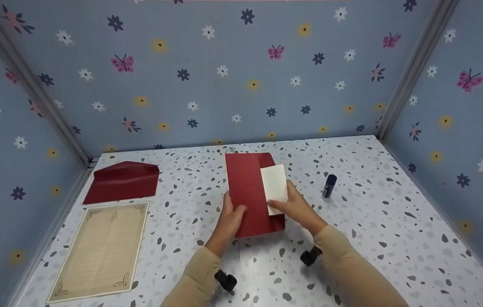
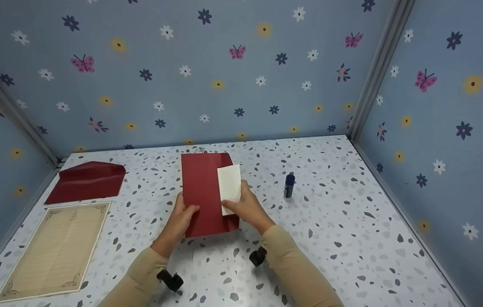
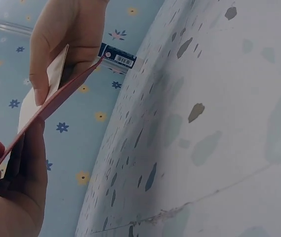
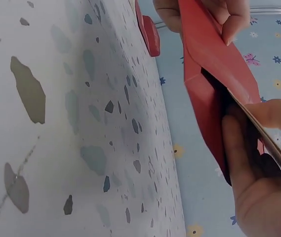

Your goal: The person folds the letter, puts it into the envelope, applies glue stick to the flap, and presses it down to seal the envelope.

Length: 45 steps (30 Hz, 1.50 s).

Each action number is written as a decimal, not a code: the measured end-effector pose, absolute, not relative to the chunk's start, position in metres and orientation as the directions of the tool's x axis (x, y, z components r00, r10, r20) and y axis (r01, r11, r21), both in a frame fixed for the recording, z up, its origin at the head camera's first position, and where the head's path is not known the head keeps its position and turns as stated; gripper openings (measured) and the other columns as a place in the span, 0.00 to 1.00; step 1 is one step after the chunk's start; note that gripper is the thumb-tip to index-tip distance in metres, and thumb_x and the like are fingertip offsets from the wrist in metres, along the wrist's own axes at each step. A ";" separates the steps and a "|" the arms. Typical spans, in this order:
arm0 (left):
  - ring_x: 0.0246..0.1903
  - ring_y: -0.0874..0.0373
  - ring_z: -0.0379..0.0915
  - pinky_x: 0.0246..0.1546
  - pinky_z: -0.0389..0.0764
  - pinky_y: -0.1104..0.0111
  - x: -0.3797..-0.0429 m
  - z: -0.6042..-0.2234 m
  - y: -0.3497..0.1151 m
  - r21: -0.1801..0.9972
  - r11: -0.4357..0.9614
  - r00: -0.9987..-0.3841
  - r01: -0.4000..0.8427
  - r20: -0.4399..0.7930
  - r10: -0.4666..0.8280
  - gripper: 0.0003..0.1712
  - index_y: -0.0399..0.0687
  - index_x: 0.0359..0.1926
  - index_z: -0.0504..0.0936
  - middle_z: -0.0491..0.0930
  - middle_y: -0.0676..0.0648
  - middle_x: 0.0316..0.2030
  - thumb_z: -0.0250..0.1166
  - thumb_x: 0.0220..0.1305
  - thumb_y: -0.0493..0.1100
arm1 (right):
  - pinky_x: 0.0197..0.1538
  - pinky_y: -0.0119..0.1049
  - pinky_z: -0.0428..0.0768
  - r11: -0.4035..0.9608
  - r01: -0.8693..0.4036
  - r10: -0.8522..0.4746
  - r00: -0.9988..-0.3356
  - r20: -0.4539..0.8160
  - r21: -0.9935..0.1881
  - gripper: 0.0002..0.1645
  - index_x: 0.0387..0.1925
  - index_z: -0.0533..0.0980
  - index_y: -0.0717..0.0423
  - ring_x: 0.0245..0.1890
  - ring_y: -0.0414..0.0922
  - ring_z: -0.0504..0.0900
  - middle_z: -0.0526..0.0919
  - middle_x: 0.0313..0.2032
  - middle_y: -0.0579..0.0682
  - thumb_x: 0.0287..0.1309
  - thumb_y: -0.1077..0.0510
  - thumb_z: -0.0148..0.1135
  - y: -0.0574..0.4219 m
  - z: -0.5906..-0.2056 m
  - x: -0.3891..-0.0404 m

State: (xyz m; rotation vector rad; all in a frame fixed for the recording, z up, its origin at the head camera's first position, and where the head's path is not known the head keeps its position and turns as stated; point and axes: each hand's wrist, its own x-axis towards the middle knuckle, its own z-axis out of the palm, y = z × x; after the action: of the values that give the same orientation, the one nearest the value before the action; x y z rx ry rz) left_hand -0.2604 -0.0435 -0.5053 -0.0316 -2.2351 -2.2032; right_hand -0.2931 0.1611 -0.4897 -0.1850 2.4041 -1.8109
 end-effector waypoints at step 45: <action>0.57 0.48 0.63 0.60 0.61 0.52 -0.259 -0.503 -0.035 0.999 -0.029 -0.998 -0.044 -0.045 -0.032 0.37 0.45 0.73 0.55 0.67 0.40 0.62 0.54 0.64 0.38 | 0.37 0.32 0.76 0.438 -0.196 -0.108 -0.980 0.165 -0.877 0.20 0.56 0.80 0.60 0.36 0.43 0.78 0.82 0.36 0.49 0.63 0.62 0.64 0.157 -0.477 -0.295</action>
State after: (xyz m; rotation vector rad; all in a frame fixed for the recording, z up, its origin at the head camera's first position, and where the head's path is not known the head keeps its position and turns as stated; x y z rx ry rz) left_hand -0.2595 -0.0345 -0.5030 0.0863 -2.1950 -2.2582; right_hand -0.2949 0.1574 -0.4770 -0.2901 2.7348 -1.6865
